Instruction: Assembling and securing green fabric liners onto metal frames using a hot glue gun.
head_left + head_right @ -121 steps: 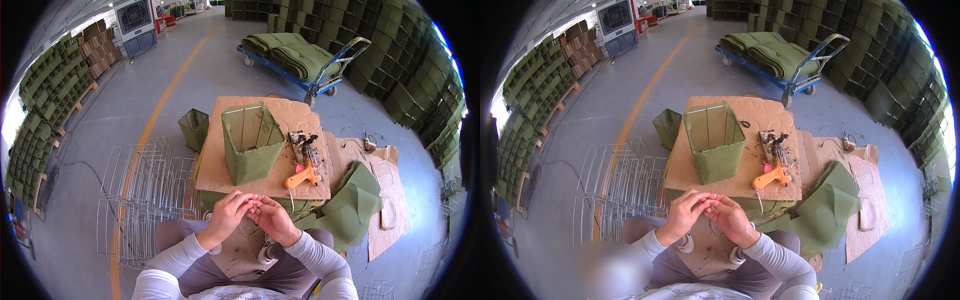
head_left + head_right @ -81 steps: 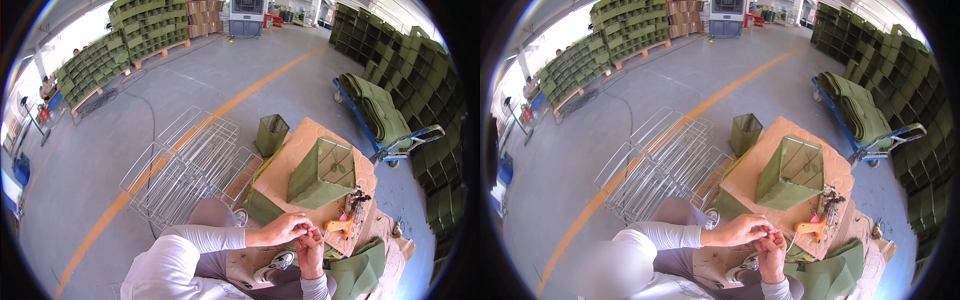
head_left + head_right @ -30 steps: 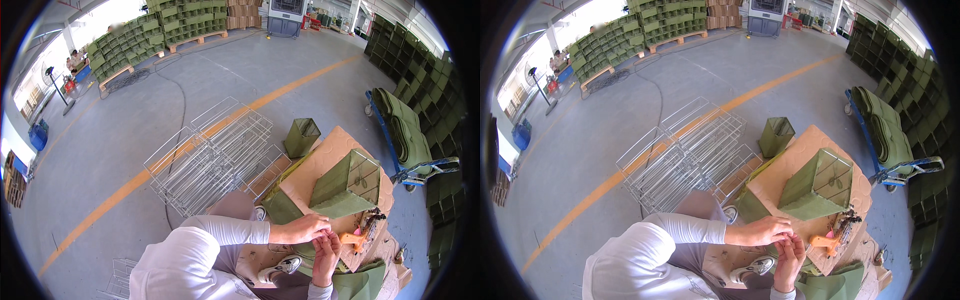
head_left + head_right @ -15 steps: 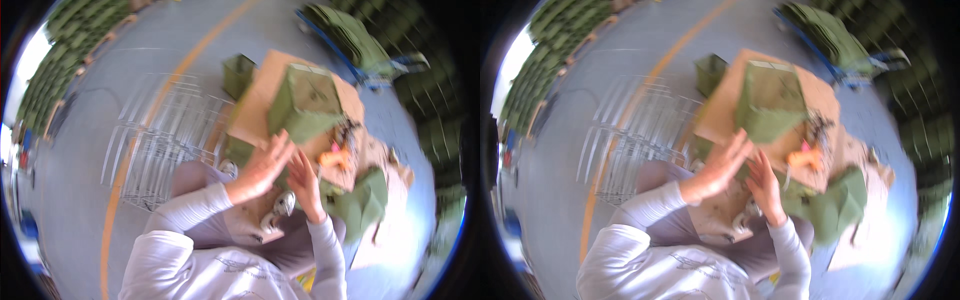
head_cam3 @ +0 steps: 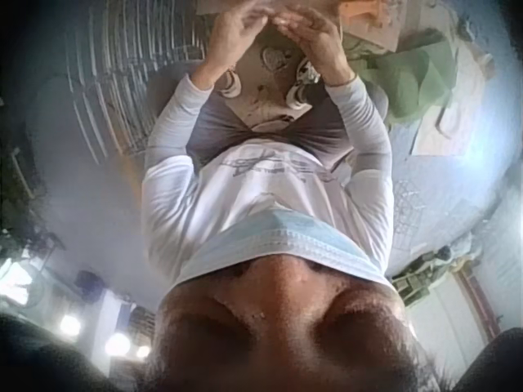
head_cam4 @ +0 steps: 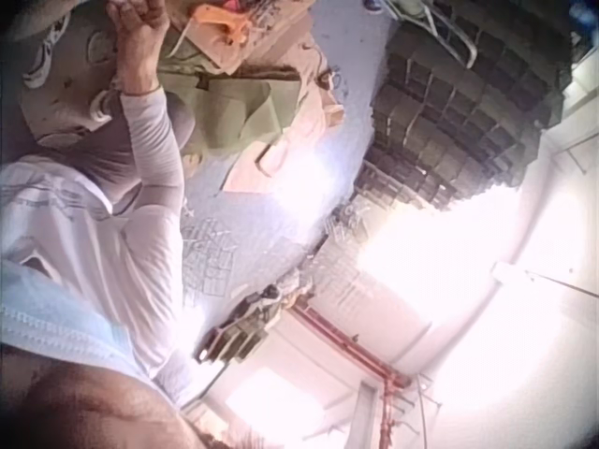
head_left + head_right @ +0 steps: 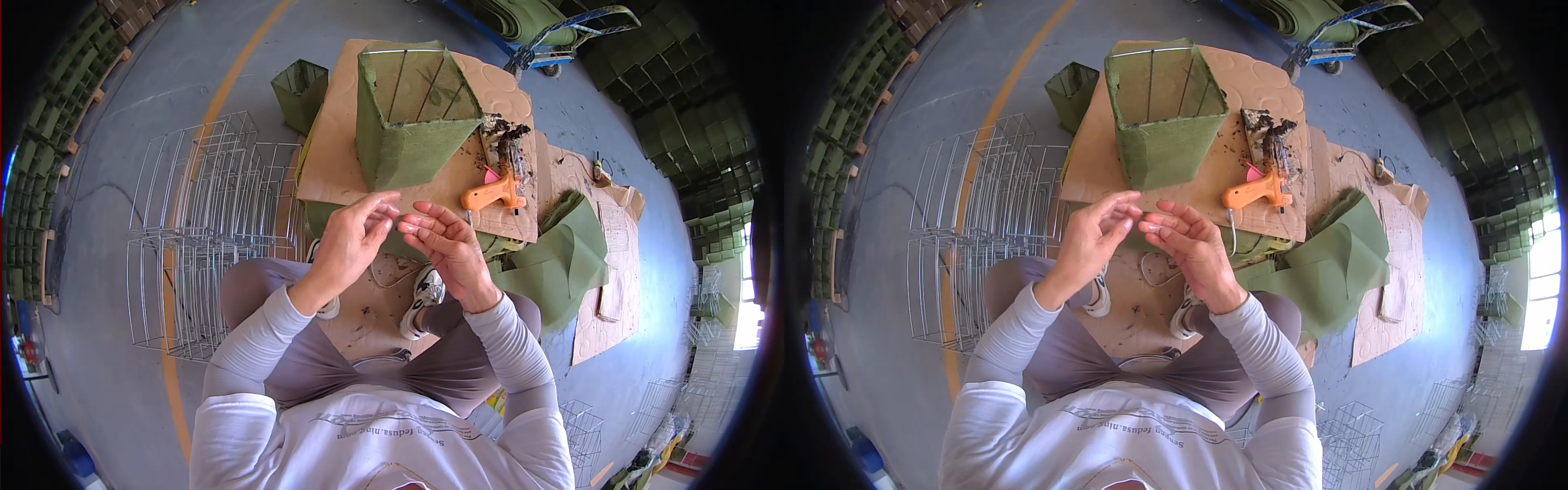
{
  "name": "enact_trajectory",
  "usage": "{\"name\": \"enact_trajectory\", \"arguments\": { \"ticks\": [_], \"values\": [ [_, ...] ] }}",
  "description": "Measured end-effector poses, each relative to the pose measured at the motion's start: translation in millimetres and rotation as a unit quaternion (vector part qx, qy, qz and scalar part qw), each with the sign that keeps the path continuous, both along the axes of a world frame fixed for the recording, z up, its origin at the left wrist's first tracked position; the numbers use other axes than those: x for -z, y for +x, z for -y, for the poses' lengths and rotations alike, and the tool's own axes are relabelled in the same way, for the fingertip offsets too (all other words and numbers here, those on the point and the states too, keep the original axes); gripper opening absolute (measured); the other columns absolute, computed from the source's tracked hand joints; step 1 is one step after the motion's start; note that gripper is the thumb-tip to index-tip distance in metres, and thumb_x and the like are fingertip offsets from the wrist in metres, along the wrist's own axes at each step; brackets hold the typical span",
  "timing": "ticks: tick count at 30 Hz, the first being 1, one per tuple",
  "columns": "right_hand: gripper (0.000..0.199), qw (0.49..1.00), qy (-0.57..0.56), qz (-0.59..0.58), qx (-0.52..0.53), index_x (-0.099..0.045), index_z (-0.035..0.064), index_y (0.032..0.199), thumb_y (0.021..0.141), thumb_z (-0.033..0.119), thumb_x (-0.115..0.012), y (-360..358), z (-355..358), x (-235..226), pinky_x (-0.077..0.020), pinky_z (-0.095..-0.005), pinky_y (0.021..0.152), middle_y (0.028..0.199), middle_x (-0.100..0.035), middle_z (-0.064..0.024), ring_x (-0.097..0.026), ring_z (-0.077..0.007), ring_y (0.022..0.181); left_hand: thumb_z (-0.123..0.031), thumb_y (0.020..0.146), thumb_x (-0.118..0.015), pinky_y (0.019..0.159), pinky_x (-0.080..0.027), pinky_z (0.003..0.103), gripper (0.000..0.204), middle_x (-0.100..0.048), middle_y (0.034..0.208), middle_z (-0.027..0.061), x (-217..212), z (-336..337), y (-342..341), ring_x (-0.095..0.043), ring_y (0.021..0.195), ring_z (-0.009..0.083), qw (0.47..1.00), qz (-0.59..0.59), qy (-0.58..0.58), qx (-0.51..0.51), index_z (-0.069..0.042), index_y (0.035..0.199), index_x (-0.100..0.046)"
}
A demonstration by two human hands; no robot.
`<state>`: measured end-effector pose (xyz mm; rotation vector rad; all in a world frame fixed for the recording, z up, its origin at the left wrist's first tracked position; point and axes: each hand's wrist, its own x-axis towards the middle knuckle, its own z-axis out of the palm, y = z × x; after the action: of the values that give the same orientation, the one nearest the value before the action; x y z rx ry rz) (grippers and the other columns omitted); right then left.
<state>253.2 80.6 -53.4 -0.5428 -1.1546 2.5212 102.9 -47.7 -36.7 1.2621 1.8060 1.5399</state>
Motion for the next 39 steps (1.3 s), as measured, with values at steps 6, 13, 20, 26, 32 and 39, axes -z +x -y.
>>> {"name": "enact_trajectory", "arguments": {
  "ticks": [6,13,20,26,32,39],
  "values": [
    [0.041,1.0,0.001,0.007,0.017,-0.046,-0.0049,0.132,0.094,-0.001,-0.059,-3.8,0.3,0.4,-0.052,-0.0335,0.098,0.114,-0.065,-0.0147,-0.066,-0.0228,0.106,0.006,0.088,-0.065,0.078,-0.055,0.024,0.034,-0.066,0.095,0.0073,2.4,0.0,1.2,-0.066,0.089,0.0101,0.986,0.153,0.008,0.063,0.003,0.122,-0.06],
    [0.037,0.999,0.001,0.019,0.048,-0.047,-0.0048,0.129,0.094,-0.003,-0.056,-5.4,-1.3,4.0,-0.0531,-0.0331,0.095,0.108,-0.065,-0.0134,-0.067,-0.0221,0.099,0.01,0.084,-0.061,0.073,-0.055,0.025,0.03,-0.066,0.088,0.0084,-10.7,3.3,1.7,-0.067,0.081,0.0122,1.0,0.021,-0.01,0.016,0.002,0.112,-0.065],
    [0.033,0.997,-0.073,0.006,0.034,-0.047,-0.0053,0.129,0.096,-0.002,-0.051,-7.3,-1.0,0.1,-0.055,-0.0327,0.093,0.107,-0.064,-0.014,-0.067,-0.0227,0.098,0.007,0.085,-0.063,0.072,-0.056,0.03,0.038,-0.069,0.1,0.0149,-12.2,6.0,-5.2,-0.069,0.08,0.0204,0.987,0.038,-0.158,0.017,0.0,0.122,-0.059],
    [0.032,0.996,-0.085,0.011,0.037,-0.047,-0.0052,0.128,0.096,-0.001,-0.052,-7.0,-0.2,1.8,-0.0555,-0.0321,0.093,0.108,-0.064,-0.0144,-0.067,-0.0235,0.1,0.009,0.082,-0.069,0.073,-0.056,0.031,0.04,-0.069,0.099,0.0102,-7.8,2.4,2.8,-0.069,0.087,0.0178,0.997,-0.063,0.052,0.019,-0.001,0.12,-0.062],
    [0.03,0.994,-0.094,0.018,0.043,-0.047,-0.005,0.126,0.097,0.0,-0.054,-7.8,3.0,1.7,-0.0551,-0.0326,0.094,0.108,-0.064,-0.0146,-0.067,-0.0243,0.103,0.006,0.08,-0.07,0.072,-0.056,0.034,0.038,-0.067,0.094,0.0111,-13.1,1.5,8.4,-0.07,0.084,0.026,0.979,-0.194,0.063,0.004,-0.002,0.116,-0.063],
    [0.029,0.994,-0.088,0.045,0.041,-0.048,-0.006,0.125,0.097,-0.001,-0.052,-6.6,2.1,4.1,-0.056,-0.0327,0.094,0.109,-0.064,-0.0158,-0.067,-0.0249,0.105,0.006,0.082,-0.066,0.067,-0.055,0.038,0.034,-0.065,0.089,0.0122,-5.9,3.8,6.5,-0.067,0.078,0.0292,0.959,-0.279,0.049,0.006,-0.001,0.116,-0.062]
  ]
}}
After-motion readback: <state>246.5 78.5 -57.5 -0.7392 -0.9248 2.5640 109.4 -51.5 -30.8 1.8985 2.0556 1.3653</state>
